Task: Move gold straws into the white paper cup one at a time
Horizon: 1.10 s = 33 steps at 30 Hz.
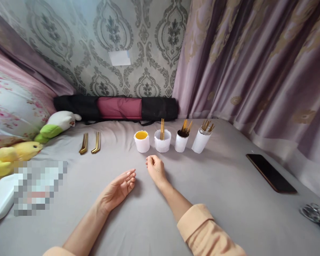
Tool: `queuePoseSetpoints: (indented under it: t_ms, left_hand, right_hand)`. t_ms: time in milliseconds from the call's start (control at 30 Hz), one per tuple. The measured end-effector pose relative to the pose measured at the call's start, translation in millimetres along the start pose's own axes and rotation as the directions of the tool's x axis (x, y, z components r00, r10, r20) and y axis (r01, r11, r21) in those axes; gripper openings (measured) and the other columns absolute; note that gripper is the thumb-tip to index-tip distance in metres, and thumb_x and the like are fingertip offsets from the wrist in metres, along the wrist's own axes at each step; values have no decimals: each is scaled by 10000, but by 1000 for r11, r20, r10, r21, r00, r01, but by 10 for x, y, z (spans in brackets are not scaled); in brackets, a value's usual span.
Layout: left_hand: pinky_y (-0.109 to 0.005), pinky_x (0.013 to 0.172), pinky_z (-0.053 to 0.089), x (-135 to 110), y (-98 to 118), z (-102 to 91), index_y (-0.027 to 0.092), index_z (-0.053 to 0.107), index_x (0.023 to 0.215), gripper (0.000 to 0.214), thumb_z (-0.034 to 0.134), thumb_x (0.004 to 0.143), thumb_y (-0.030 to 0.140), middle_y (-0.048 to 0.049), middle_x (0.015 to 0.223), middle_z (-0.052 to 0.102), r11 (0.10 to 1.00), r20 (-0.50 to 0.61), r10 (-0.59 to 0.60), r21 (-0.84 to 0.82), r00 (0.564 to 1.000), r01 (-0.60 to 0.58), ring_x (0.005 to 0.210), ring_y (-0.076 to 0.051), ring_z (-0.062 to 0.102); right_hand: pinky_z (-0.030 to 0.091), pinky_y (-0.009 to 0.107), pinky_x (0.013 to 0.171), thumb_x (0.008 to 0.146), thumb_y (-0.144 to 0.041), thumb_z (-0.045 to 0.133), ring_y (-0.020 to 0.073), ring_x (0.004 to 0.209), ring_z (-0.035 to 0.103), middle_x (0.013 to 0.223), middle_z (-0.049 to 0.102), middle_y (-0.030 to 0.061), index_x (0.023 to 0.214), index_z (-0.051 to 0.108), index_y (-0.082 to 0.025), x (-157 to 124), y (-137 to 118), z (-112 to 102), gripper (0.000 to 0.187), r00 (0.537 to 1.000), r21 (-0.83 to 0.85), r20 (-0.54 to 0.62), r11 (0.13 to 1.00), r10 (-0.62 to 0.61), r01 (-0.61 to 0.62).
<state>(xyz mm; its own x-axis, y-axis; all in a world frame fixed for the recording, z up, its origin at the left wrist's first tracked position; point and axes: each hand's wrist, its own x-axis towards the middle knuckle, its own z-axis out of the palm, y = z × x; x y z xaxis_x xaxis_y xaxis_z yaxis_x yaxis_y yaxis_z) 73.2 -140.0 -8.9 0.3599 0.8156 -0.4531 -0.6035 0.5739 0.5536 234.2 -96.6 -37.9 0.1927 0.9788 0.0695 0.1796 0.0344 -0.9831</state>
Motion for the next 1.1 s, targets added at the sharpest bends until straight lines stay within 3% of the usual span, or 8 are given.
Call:
queuePoseSetpoints:
  t_ms: [400,633,833,1100]
  left_hand:
    - [-171,551,503,112,252,-29,103,596,875,179,617,699,80,-26,711,599,990,-104,105,106,989,-94,581,-70,577]
    - [-167,522,490,206,465,-86,97,592,841,189,645,661,72,-42,702,605,948,-158,223,266,962,-176,552,-72,573]
    - [-188,521,463,309,640,-240,97,599,819,240,696,616,181,-74,719,609,802,-175,405,539,897,-257,568,-93,574]
    - [-177,419,373,381,878,-443,105,592,730,225,686,571,233,-46,607,588,627,-219,560,742,799,-237,469,-78,506]
  right_hand:
    - [425,219,488,785,-444,411,122,552,566,651,609,18,777,581,-188,-6,34,-3,307,1000,-38,-2,999,-24,24]
    - [431,225,499,779,-457,421,128,566,570,664,609,22,782,581,-190,-8,35,-23,312,1000,-23,10,1000,-13,13]
    - [432,234,510,769,-464,439,135,574,570,669,609,33,791,587,-183,-1,34,-18,318,1000,-20,13,1000,-5,5]
    - [436,241,528,773,-470,443,139,585,575,686,618,41,791,582,-178,-3,12,-17,325,1000,-34,23,999,9,-9]
